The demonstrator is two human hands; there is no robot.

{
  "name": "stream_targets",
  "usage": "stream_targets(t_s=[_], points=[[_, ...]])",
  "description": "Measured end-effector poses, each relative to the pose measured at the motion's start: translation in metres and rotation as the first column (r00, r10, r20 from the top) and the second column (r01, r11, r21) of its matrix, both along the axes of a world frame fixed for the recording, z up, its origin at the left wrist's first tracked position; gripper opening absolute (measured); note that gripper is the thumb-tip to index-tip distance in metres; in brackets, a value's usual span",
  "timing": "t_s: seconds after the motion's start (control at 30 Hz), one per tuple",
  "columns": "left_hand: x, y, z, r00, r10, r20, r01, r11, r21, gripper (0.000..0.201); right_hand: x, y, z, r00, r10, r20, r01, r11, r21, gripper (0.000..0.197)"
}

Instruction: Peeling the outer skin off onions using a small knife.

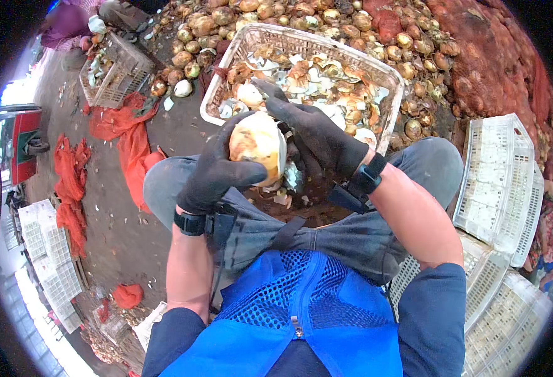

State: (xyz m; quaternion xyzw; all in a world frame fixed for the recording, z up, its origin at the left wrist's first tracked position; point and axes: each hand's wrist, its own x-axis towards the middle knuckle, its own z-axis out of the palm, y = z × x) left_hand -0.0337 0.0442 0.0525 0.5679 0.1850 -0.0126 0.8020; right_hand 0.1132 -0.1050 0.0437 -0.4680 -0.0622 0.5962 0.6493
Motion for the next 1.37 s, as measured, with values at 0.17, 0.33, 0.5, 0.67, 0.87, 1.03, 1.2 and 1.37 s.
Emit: stream_targets(t_s=[0.17,0.33,0.5,0.67,0.87,1.03,1.2,1.37], points=[[-0.001,-0.009,0.018,0.994,-0.031,0.109,-0.013,0.923,0.386,0.1,-0.002,-0.012,0.002,0.998,-0.035,0.045,0.031,0.997,0.071,0.051],[-0.015,-0.038,0.01,0.925,0.351,0.147,-0.366,0.926,0.096,0.082,-0.013,-0.032,0.018,0.986,-0.161,0.049,0.153,0.979,0.133,0.044],[-0.02,-0.046,-0.006,0.961,0.23,0.153,-0.168,0.927,-0.336,0.084,-0.024,-0.046,0.011,0.937,-0.247,0.246,0.21,0.963,0.169,0.041],[-0.024,-0.047,-0.016,0.929,0.307,0.205,-0.194,0.879,-0.436,0.094,-0.038,-0.057,0.019,0.893,-0.182,0.412,0.112,0.976,0.188,0.061],[-0.035,-0.054,-0.007,0.958,0.183,0.218,-0.118,0.952,-0.283,0.098,-0.044,-0.069,0.024,0.808,-0.094,0.582,0.035,0.993,0.111,0.081],[-0.049,-0.043,-0.019,0.956,0.081,0.283,-0.003,0.964,-0.265,0.081,-0.05,-0.066,0.005,0.692,-0.147,0.706,-0.019,0.975,0.221,0.062],[-0.051,-0.041,-0.021,0.951,0.132,0.278,-0.131,0.991,-0.021,0.067,-0.048,-0.069,0.01,0.38,-0.187,0.906,0.047,0.982,0.183,0.015],[-0.041,-0.04,-0.01,0.903,0.276,0.329,-0.274,0.96,-0.053,0.057,-0.053,-0.089,0.058,0.41,0.195,0.891,-0.059,0.981,-0.187,0.017]])
